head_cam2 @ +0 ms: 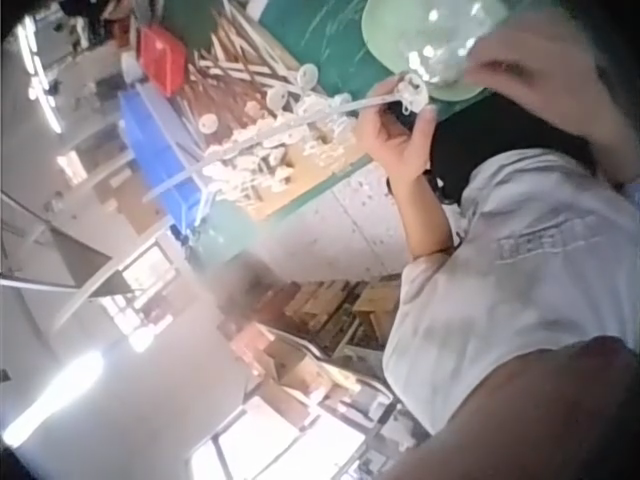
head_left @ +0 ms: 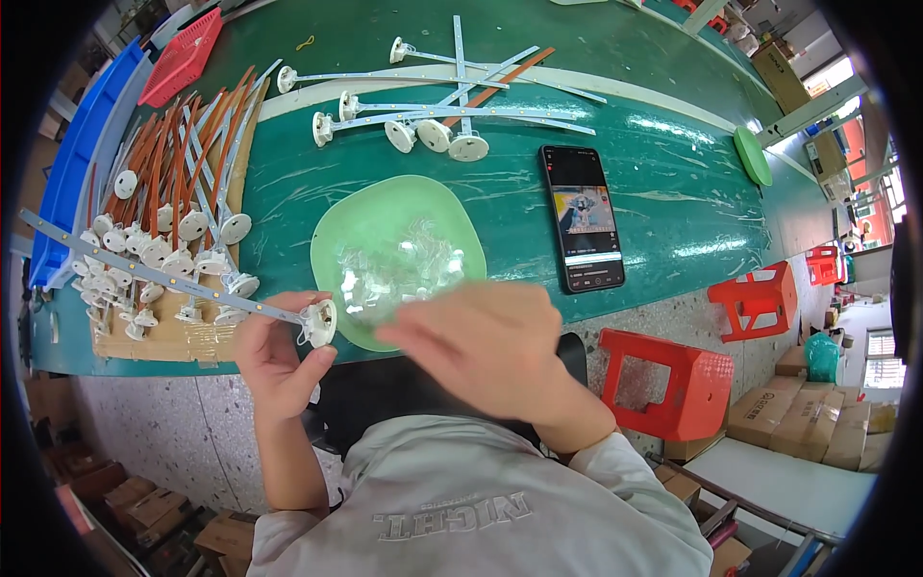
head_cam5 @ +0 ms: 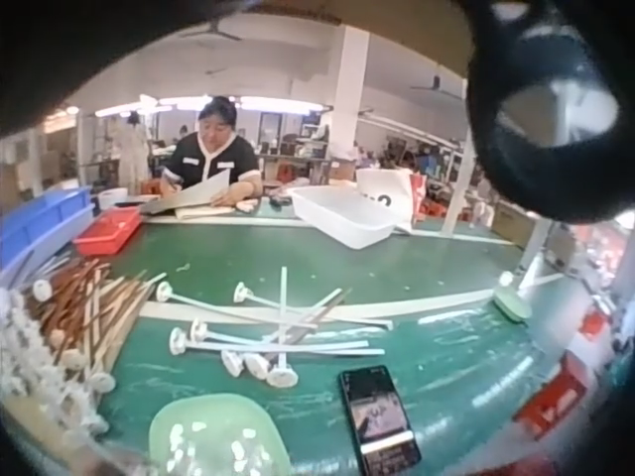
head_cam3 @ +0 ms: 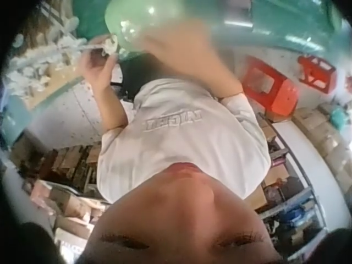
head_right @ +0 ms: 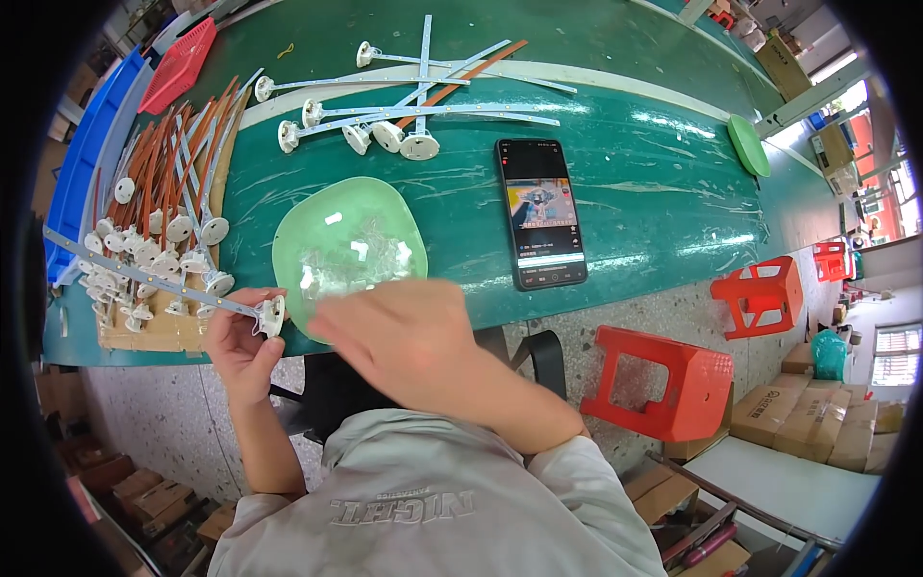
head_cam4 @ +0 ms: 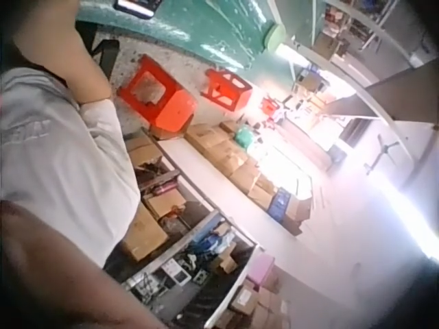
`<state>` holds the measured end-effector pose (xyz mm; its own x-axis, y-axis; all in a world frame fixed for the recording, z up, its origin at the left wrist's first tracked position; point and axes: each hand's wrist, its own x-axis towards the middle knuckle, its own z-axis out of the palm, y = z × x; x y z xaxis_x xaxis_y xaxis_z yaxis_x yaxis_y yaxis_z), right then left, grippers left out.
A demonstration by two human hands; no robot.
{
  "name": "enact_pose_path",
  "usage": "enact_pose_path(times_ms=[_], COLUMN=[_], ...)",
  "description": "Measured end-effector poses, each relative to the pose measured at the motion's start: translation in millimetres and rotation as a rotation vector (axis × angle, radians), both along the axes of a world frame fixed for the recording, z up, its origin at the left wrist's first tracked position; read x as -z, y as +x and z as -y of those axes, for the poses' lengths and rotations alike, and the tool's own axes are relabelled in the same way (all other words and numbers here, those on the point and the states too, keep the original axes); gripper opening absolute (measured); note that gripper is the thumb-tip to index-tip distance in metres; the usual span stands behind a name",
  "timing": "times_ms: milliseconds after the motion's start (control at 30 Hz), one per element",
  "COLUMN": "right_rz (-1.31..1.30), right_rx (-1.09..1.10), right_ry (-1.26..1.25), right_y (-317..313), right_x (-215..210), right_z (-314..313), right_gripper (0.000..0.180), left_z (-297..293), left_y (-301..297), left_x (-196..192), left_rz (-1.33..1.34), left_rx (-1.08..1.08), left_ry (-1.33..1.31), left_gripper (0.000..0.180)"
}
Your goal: Assembling LED light strips by attaching them into circular plastic bases on a workbench.
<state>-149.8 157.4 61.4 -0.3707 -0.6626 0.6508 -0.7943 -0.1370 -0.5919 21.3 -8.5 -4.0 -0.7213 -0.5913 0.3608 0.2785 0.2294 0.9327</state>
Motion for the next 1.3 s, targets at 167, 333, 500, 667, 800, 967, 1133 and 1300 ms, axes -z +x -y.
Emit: enact_pose_path(times_ms=[167, 333, 500, 667, 800, 967, 1133, 1300], right_rz=[0.119, 0.232, 0.466, 0.726, 0.910, 0.803, 0.944, 0.832], right_rx=[-0.255, -0.123, -0.313, -0.321, -0.329, -0.328, -0.386, -0.353], right_ry=[-0.277, -0.063, -0.026, 0.011, -0.013, 0.078, -0.094, 0.068], right_y=[19.9, 32.8, 43.7, 50.9, 49.8, 47.5, 62.8, 58.9], right_x=[9.8, 28.0, 45.1, 43.0, 40.0, 40.7, 53.5, 51.3], right_z=[-34.0, -61.4, -67.2, -70.3, -65.1, -65.9, -71.5, -75.6], right_gripper=[0.028, 0.027, 0.028, 0.026, 0.024, 0.027, 0.036, 0.042], left_z=[3.1, -14.6, -68.7, -84.3, -89.0, -98.7, -97.1, -108.9], left_y=[0.2, 7.3, 23.7, 21.8, 19.2, 27.7, 23.2, 11.8], left_x=[-1.0, -0.8, -20.7, -19.8, -19.5, -17.3, -15.3, -16.3], left_rz=[0.026, -0.039, -0.341, -0.287, -0.375, -0.354, -0.329, -0.394], left_rx=[0.012, -0.084, 0.300, 0.416, 0.283, 0.265, 0.394, 0.563], left_ry=[-0.047, -0.001, 0.102, 0.071, 0.136, 0.291, 0.136, 0.284], left_gripper=[0.050, 0.052, 0.061, 0.071, 0.067, 0.065, 0.066, 0.062])
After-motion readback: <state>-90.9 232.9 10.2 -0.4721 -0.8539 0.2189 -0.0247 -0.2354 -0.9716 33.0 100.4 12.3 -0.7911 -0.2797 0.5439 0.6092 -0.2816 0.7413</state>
